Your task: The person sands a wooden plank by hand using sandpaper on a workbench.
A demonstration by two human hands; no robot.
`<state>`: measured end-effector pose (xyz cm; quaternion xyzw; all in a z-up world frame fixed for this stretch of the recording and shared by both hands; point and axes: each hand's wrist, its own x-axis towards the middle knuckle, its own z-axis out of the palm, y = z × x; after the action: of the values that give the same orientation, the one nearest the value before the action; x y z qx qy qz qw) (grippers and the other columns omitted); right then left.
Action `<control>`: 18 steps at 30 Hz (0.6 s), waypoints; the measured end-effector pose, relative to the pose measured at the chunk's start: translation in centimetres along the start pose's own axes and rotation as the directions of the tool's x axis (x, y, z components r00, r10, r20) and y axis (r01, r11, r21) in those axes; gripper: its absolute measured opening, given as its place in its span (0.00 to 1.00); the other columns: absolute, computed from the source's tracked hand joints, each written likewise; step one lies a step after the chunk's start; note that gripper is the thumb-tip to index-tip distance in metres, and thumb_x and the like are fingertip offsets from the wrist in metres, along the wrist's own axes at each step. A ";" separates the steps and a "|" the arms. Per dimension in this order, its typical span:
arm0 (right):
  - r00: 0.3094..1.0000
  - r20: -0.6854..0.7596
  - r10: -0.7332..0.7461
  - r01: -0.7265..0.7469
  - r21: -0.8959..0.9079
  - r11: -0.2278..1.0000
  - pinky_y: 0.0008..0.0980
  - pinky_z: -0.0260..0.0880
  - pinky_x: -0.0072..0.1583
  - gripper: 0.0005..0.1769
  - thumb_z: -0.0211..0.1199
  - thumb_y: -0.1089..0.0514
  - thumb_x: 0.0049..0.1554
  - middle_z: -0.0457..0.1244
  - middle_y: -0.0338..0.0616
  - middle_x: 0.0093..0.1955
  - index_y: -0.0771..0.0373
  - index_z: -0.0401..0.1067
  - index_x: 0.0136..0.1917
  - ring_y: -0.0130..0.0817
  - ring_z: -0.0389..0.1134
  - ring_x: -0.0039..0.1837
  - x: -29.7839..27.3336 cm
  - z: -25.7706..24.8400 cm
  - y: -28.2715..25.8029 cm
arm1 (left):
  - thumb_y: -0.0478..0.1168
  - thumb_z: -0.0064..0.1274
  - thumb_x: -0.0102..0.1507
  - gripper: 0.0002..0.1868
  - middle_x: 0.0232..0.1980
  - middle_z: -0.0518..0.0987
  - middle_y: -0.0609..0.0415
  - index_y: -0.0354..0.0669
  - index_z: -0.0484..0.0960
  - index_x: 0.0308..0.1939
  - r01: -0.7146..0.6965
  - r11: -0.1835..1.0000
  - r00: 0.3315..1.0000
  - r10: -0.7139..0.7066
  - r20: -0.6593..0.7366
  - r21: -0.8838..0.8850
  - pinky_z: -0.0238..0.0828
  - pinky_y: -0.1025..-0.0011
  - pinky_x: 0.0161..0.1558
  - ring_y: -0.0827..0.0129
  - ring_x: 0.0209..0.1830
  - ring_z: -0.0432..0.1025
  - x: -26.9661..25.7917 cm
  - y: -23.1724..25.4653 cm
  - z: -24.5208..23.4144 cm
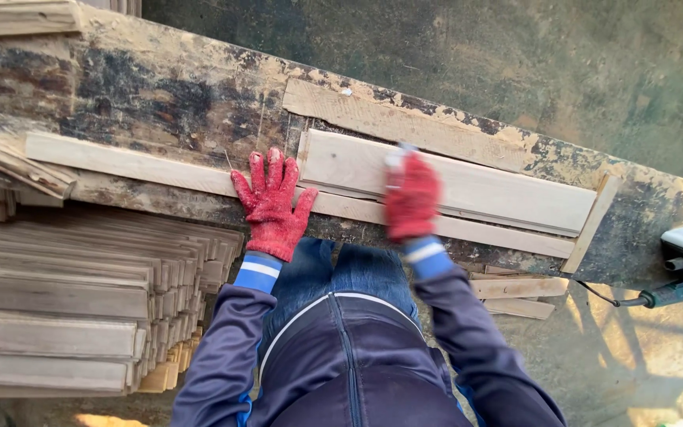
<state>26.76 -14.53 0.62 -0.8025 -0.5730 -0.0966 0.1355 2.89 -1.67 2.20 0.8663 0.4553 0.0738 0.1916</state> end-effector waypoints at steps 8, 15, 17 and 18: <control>0.988 0.121 -0.099 0.043 0.399 0.916 0.51 0.69 0.62 0.26 0.60 0.51 0.63 0.67 0.55 0.62 0.64 0.66 0.71 0.54 0.68 0.62 1.1 0.4 -6.6 | 0.55 0.47 0.70 0.33 0.83 0.58 0.42 0.43 0.70 0.75 -0.021 1.000 1.000 0.021 0.012 0.012 0.26 0.30 0.76 0.39 0.84 0.45 -1.2 -1.0 1.3; 0.980 0.199 0.005 -0.031 0.127 0.991 0.51 0.72 0.50 0.24 0.63 0.58 0.61 0.68 0.55 0.53 0.67 0.69 0.68 0.55 0.70 0.52 -4.9 -5.3 5.3 | 0.55 0.47 0.70 0.31 0.81 0.60 0.41 0.44 0.71 0.73 -0.029 1.000 1.000 0.029 -0.009 0.006 0.26 0.30 0.76 0.37 0.82 0.46 -0.5 -0.4 0.4; 0.956 0.291 0.023 -0.098 0.245 0.965 0.51 0.72 0.49 0.21 0.63 0.57 0.62 0.69 0.54 0.52 0.65 0.69 0.68 0.54 0.70 0.51 -2.7 -4.3 0.8 | 0.55 0.48 0.70 0.31 0.81 0.60 0.41 0.44 0.71 0.73 -0.025 1.000 1.000 0.025 -0.008 0.007 0.26 0.30 0.76 0.37 0.82 0.46 -0.5 -0.4 0.4; 0.925 0.378 0.036 -0.178 0.348 0.920 0.50 0.71 0.48 0.19 0.62 0.57 0.64 0.69 0.52 0.51 0.62 0.70 0.67 0.52 0.70 0.49 -1.5 -3.8 -1.4 | 0.55 0.48 0.70 0.31 0.81 0.60 0.41 0.44 0.71 0.73 -0.030 0.999 1.000 0.031 -0.008 0.009 0.26 0.30 0.76 0.37 0.82 0.46 -0.3 -0.4 0.4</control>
<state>24.97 -16.70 3.85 -0.7960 -0.5503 0.1731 0.1834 2.54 -1.79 1.71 0.8737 0.4432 0.0782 0.1848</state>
